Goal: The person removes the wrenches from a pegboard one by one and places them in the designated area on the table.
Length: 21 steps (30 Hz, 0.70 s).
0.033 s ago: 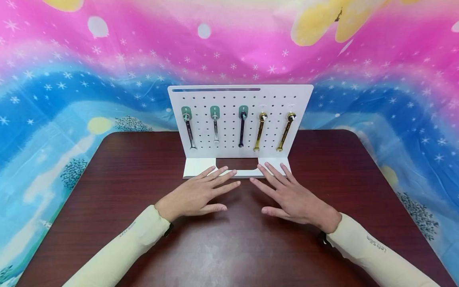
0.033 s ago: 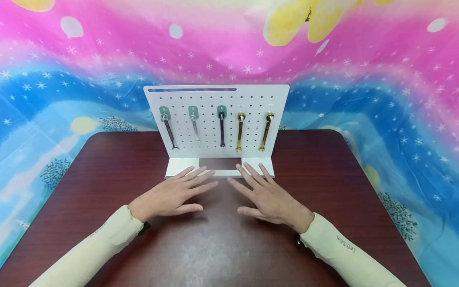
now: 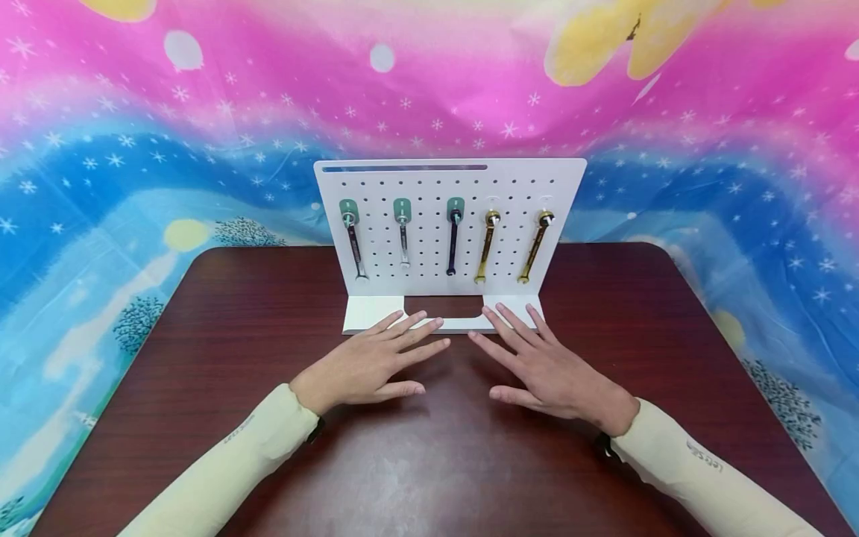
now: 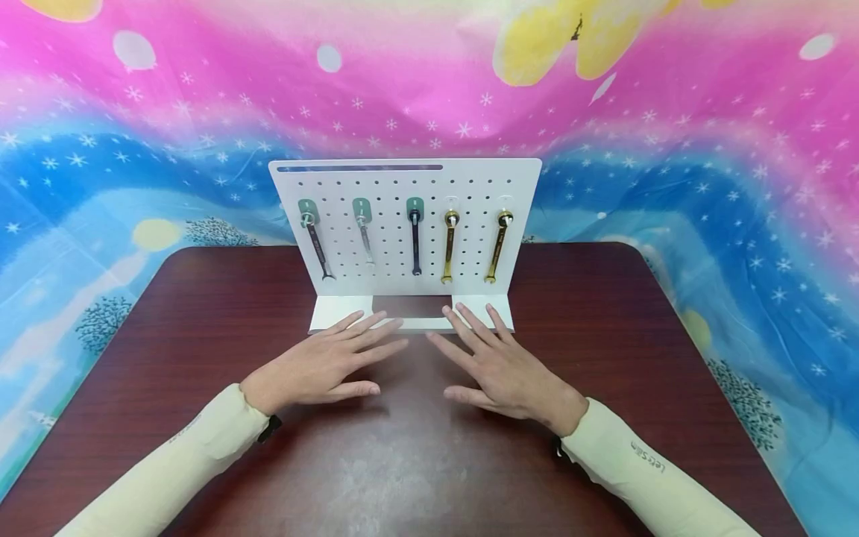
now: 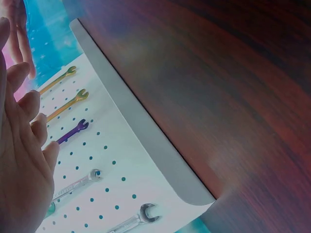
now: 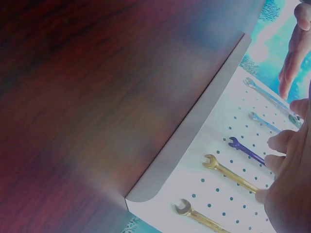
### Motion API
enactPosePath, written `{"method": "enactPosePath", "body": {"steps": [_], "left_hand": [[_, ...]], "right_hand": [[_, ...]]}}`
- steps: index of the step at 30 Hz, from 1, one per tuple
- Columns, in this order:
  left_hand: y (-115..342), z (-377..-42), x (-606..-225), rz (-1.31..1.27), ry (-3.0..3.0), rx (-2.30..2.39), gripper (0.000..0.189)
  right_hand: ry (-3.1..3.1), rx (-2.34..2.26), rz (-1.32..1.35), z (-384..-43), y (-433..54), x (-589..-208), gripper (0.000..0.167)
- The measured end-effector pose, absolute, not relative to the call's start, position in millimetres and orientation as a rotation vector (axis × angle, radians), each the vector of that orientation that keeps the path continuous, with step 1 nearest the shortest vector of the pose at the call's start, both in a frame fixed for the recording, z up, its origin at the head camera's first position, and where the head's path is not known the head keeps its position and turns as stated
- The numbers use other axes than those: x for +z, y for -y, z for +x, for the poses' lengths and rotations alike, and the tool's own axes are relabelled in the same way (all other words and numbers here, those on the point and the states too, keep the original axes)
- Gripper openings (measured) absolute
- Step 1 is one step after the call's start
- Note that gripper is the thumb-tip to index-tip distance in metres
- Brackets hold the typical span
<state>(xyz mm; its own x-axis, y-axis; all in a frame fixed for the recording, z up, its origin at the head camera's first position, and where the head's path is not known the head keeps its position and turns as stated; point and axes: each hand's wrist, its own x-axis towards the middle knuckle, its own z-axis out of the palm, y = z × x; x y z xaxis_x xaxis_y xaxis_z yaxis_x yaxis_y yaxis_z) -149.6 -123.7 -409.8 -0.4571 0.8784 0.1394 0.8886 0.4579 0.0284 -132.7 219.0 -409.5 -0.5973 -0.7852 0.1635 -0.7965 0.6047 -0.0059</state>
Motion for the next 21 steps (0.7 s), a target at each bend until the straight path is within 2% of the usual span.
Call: {"method": "enactPosePath", "body": {"steps": [21], "left_hand": [[124.5, -151.0, -405.4, -1.488, 2.637, -0.167, 0.072]], "right_hand": [[2.687, 0.136, 1.278, -134.0, -222.4, -406.9, 0.079]]}}
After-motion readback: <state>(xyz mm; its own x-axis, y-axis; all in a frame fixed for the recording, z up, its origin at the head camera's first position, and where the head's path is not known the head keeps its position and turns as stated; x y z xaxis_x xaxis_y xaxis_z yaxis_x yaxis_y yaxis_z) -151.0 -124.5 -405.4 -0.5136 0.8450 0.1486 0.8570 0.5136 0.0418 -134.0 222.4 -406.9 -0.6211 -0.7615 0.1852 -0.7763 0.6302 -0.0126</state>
